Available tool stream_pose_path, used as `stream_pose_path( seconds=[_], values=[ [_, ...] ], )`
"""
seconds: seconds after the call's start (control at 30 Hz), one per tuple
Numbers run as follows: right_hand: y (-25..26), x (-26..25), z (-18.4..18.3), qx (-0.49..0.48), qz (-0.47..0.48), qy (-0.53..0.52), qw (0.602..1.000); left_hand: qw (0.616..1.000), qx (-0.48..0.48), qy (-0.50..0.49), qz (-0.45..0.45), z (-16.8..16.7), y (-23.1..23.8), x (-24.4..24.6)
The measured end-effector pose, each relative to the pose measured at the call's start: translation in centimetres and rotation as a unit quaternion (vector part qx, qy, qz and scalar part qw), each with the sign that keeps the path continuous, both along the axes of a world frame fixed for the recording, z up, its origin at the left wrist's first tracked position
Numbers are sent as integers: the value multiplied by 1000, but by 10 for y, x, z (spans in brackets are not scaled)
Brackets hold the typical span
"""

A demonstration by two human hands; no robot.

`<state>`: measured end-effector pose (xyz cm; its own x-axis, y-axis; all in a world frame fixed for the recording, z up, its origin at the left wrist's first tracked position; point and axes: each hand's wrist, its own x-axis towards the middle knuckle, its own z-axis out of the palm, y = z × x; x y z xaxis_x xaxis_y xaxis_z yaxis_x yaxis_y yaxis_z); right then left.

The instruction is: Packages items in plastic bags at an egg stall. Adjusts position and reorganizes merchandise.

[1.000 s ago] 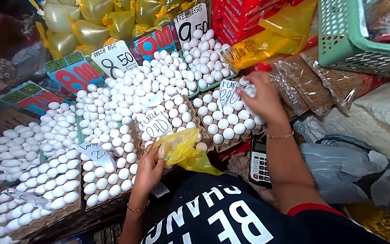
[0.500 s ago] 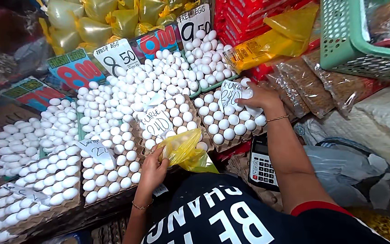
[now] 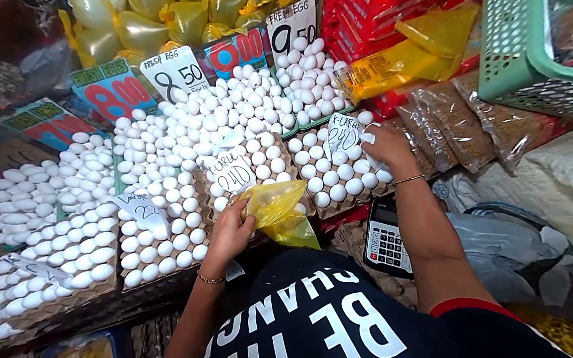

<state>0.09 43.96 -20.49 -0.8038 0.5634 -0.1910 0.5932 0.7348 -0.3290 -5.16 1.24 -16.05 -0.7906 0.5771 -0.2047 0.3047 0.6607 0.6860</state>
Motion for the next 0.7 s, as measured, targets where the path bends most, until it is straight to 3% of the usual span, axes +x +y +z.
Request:
stream_pose_path(
  seconds=[0.13, 0.27, 0.47, 0.57, 0.7],
  values=[
    [-3, 8, 19, -4, 17, 29, 999, 1000, -3, -17, -3, 12, 15, -6],
    [-31, 18, 74, -28, 115, 114, 986, 999, 24, 3, -29, 16, 29, -10],
    [-107, 28, 145, -101, 383, 229, 889, 997, 56, 15, -59, 33, 58, -9],
    [-146, 18, 142, -74, 474, 208, 852, 992, 108, 16, -60, 51, 61, 5],
    [-197, -2, 119, -36, 513, 140, 846, 983, 101, 144, -47, 66, 42, 33]
  ],
)
